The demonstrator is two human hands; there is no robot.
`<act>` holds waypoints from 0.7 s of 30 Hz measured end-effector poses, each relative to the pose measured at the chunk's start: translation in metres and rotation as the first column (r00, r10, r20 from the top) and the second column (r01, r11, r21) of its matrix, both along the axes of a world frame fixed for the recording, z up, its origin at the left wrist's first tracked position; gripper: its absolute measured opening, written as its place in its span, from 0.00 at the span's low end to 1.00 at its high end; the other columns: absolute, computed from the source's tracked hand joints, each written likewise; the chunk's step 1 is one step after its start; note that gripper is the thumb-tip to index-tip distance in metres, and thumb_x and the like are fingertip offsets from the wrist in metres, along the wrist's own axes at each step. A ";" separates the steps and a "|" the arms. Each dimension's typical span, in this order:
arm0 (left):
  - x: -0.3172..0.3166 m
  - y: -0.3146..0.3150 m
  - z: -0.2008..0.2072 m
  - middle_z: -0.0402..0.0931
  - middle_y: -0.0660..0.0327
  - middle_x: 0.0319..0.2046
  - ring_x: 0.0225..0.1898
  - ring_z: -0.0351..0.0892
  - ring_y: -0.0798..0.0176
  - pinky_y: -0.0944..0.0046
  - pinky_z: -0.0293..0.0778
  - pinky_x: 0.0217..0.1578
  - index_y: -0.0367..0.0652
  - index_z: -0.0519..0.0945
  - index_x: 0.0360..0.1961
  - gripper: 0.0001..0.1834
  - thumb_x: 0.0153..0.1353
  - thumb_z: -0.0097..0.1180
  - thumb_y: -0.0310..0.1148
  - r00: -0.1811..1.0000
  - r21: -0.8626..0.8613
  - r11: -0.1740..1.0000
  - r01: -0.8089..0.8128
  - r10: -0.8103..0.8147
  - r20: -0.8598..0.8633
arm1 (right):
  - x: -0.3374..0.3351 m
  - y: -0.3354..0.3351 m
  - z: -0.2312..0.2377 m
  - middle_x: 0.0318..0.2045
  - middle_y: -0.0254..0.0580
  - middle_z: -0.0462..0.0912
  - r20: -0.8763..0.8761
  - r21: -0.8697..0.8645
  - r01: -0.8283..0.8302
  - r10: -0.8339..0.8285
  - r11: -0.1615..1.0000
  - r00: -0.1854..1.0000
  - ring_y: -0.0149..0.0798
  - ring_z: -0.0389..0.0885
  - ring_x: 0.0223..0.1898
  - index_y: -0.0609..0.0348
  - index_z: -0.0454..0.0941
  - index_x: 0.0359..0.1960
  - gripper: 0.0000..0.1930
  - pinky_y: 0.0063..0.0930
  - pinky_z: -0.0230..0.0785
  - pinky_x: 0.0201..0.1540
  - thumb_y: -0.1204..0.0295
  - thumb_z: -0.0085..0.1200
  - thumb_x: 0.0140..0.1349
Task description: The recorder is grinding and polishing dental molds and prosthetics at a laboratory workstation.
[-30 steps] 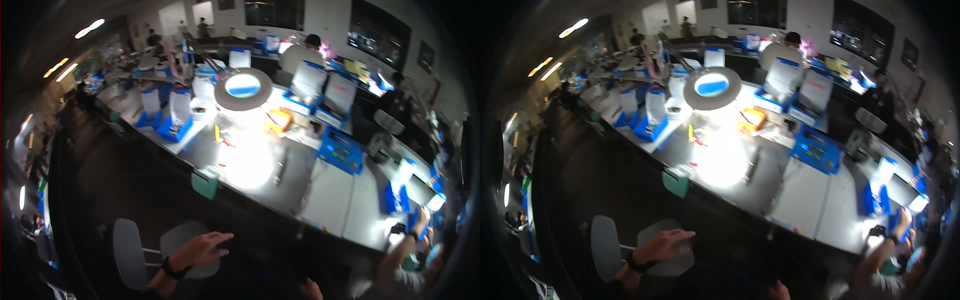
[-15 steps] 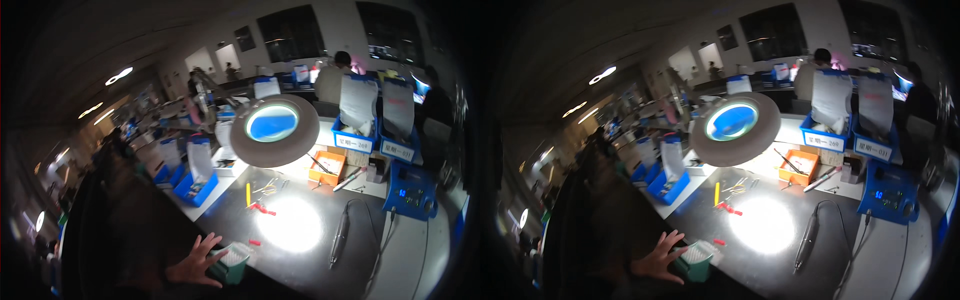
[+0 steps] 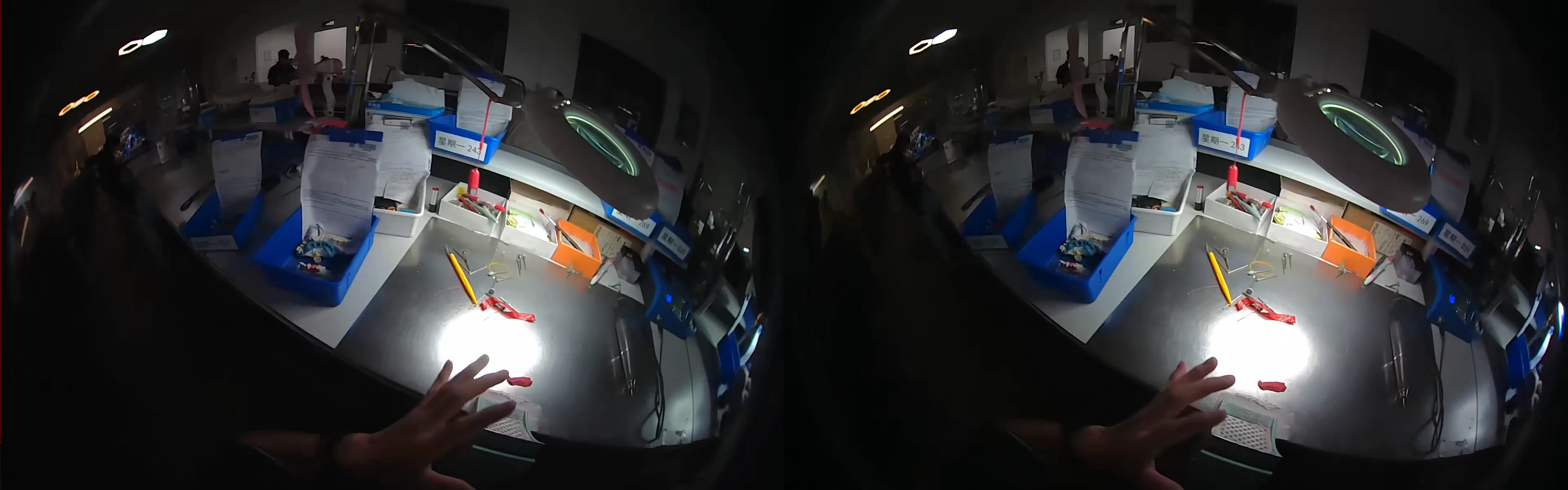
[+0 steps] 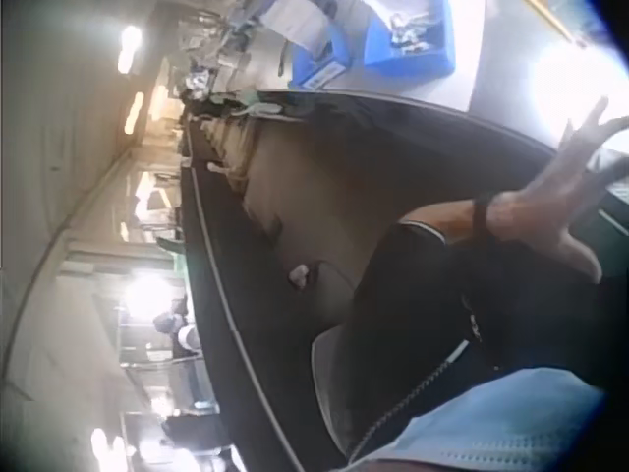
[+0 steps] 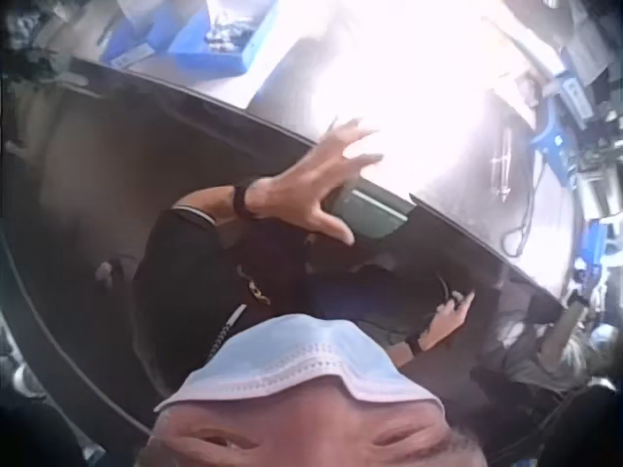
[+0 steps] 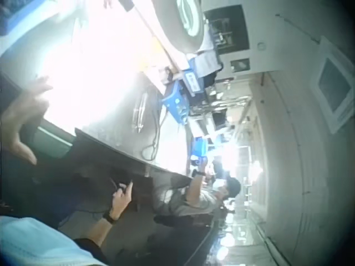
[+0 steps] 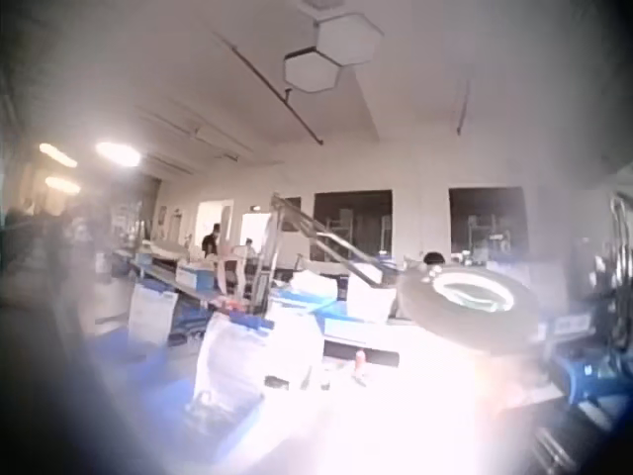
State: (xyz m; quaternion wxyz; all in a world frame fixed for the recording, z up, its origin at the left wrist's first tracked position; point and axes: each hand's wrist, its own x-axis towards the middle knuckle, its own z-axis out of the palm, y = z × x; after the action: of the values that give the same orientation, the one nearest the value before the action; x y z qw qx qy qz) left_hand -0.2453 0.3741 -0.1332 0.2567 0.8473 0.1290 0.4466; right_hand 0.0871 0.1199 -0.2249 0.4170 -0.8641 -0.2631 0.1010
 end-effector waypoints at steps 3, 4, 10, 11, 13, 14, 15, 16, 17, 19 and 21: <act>-0.065 0.010 0.005 0.44 0.49 0.65 0.68 0.37 0.41 0.39 0.42 0.62 0.50 0.66 0.59 0.35 0.51 0.62 0.49 0.972 -0.025 0.972 -0.233 0.233 -0.020 | 0.014 -0.040 0.009 0.32 0.38 0.77 0.161 0.071 0.059 -0.070 0.996 0.984 0.28 0.66 0.17 0.68 0.61 0.59 0.25 0.21 0.60 0.18 0.81 0.42 0.56; -0.092 0.014 0.008 0.44 0.49 0.65 0.67 0.38 0.41 0.41 0.45 0.63 0.49 0.67 0.58 0.35 0.50 0.63 0.47 0.913 0.075 0.911 -0.405 0.407 -0.023 | 0.012 -0.050 0.018 0.30 0.41 0.78 0.250 0.031 0.095 -0.100 0.995 0.963 0.30 0.70 0.18 0.70 0.62 0.58 0.24 0.24 0.63 0.20 0.79 0.43 0.57; -0.184 0.080 -0.013 0.50 0.45 0.62 0.63 0.51 0.43 0.46 0.52 0.60 0.45 0.62 0.59 0.37 0.49 0.64 0.37 0.572 0.000 0.576 -0.818 0.813 0.111 | 0.041 -0.066 0.034 0.28 0.52 0.80 0.450 -0.094 0.249 -0.183 0.964 0.874 0.41 0.80 0.24 0.70 0.62 0.58 0.25 0.31 0.70 0.30 0.69 0.47 0.60; -0.190 0.085 -0.012 0.50 0.45 0.62 0.63 0.51 0.43 0.46 0.52 0.60 0.45 0.62 0.59 0.37 0.49 0.64 0.37 0.609 0.003 0.612 -0.791 0.787 0.105 | 0.018 -0.045 0.054 0.30 0.55 0.81 0.478 -0.115 0.195 -0.118 0.974 0.871 0.42 0.81 0.28 0.70 0.63 0.57 0.25 0.30 0.72 0.33 0.68 0.47 0.60; -0.212 0.100 -0.020 0.55 0.46 0.60 0.62 0.55 0.50 0.52 0.52 0.61 0.44 0.62 0.59 0.36 0.48 0.64 0.35 0.595 -0.046 0.604 -0.795 0.793 0.130 | 0.071 -0.030 0.015 0.36 0.53 0.80 0.450 -0.129 0.037 0.025 0.991 0.893 0.40 0.81 0.28 0.70 0.64 0.56 0.22 0.25 0.72 0.31 0.73 0.47 0.61; -0.213 0.106 -0.024 0.60 0.48 0.56 0.59 0.59 0.53 0.55 0.55 0.59 0.43 0.64 0.56 0.34 0.48 0.64 0.34 0.665 -0.153 0.672 -0.725 0.740 0.096 | 0.089 -0.025 -0.001 0.35 0.50 0.81 0.443 -0.203 -0.066 0.152 0.977 0.883 0.37 0.79 0.27 0.72 0.63 0.56 0.22 0.27 0.72 0.30 0.74 0.47 0.61; -0.212 0.111 -0.025 0.65 0.49 0.52 0.57 0.62 0.56 0.59 0.57 0.58 0.42 0.66 0.54 0.31 0.48 0.63 0.33 0.719 -0.252 0.709 -0.659 0.692 0.065 | 0.081 -0.006 -0.003 0.30 0.45 0.79 0.350 -0.203 -0.194 0.256 0.960 0.901 0.33 0.75 0.23 0.74 0.64 0.54 0.21 0.26 0.69 0.26 0.74 0.47 0.61; -0.204 0.115 -0.023 0.71 0.55 0.41 0.47 0.69 0.60 0.62 0.62 0.51 0.40 0.69 0.44 0.23 0.48 0.64 0.32 0.730 -0.234 0.710 -0.665 0.684 0.000 | 0.070 0.000 0.005 0.27 0.43 0.77 0.107 -0.167 -0.236 0.255 0.957 0.961 0.32 0.73 0.22 0.74 0.65 0.52 0.19 0.25 0.67 0.25 0.74 0.46 0.61; -0.199 0.118 -0.025 0.71 0.55 0.41 0.47 0.69 0.60 0.62 0.62 0.51 0.40 0.69 0.44 0.23 0.48 0.64 0.32 0.708 -0.216 0.688 -0.693 0.706 -0.018 | 0.029 0.019 0.027 0.23 0.41 0.75 -0.156 -0.119 -0.296 0.277 0.948 0.948 0.31 0.72 0.21 0.74 0.67 0.49 0.17 0.24 0.65 0.23 0.74 0.46 0.61; -0.187 0.117 -0.040 0.71 0.59 0.32 0.37 0.71 0.64 0.64 0.67 0.41 0.39 0.69 0.35 0.18 0.47 0.66 0.30 0.650 -0.227 0.642 -0.733 0.759 0.048 | 0.007 0.032 0.030 0.19 0.37 0.72 -0.342 -0.050 -0.433 0.392 0.900 0.854 0.30 0.69 0.20 0.73 0.69 0.46 0.15 0.24 0.63 0.23 0.73 0.45 0.61; -0.164 0.104 -0.043 0.71 0.60 0.29 0.33 0.72 0.68 0.67 0.69 0.35 0.40 0.69 0.33 0.18 0.45 0.67 0.28 0.637 -0.242 0.646 -0.724 0.761 0.126 | -0.022 0.058 0.039 0.20 0.40 0.75 -0.389 -0.167 -0.543 0.451 0.823 0.803 0.31 0.71 0.22 0.73 0.70 0.45 0.15 0.26 0.64 0.24 0.72 0.45 0.61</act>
State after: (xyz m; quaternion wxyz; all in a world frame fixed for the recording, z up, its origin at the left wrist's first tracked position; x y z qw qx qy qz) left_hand -0.4092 0.4782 -0.1760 0.1327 0.6399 0.4751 0.5892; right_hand 0.0654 0.1775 -0.1862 0.2916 -0.7823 -0.3916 0.3867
